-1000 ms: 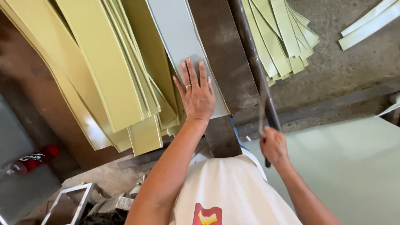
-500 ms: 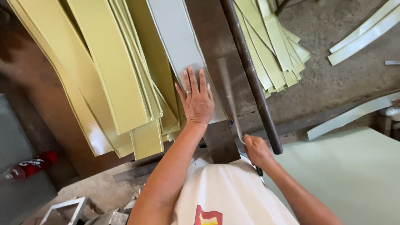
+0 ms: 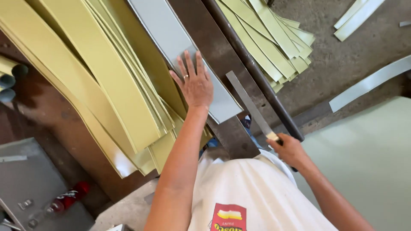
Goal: Cutting a plastic or PVC strip using a hand saw on a workbench.
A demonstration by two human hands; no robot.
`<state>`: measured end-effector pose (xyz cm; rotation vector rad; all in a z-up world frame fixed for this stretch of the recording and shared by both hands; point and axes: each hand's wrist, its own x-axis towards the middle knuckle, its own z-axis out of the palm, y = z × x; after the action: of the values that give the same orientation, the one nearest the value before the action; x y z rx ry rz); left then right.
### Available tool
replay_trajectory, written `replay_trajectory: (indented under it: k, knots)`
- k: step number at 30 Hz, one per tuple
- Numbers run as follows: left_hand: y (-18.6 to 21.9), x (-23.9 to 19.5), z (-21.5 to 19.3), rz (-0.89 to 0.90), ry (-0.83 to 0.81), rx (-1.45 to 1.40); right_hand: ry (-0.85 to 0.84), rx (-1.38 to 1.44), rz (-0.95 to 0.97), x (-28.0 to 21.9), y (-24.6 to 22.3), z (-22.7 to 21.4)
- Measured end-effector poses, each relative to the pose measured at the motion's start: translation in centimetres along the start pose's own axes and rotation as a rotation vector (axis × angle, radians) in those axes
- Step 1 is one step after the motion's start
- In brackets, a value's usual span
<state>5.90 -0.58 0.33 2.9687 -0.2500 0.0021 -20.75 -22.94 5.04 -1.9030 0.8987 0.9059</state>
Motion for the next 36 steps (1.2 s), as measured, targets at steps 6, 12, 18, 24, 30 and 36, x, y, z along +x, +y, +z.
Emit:
replay_trajectory:
  k: [6, 12, 18, 24, 30, 36]
  knots:
    - [-0.4, -2.7, 0.1, 0.015, 0.022, 0.004, 0.112, 0.195, 0.093, -2.4, 0.3, -4.7]
    - [-0.2, -3.0, -0.1, 0.012, 0.025, -0.001, 0.177, 0.488, -0.473, -2.4, 2.3, -0.6]
    - [0.0, -2.7, -0.2, 0.007, -0.008, -0.018, -0.132, 0.344, 0.149, -2.7, -4.3, -3.8]
    - [0.0, -2.7, -0.4, 0.004, -0.008, -0.018, -0.062, 0.285, -0.111, -1.9, -7.0, 0.0]
    - [-0.2, -2.8, 0.3, 0.003, 0.020, -0.021, -0.035, 0.469, 0.000, -1.5, -8.8, -3.8]
    - [-0.6, -2.6, 0.6, -0.004, 0.009, 0.039, -0.223, 0.108, -0.101, -1.4, -10.6, 1.0]
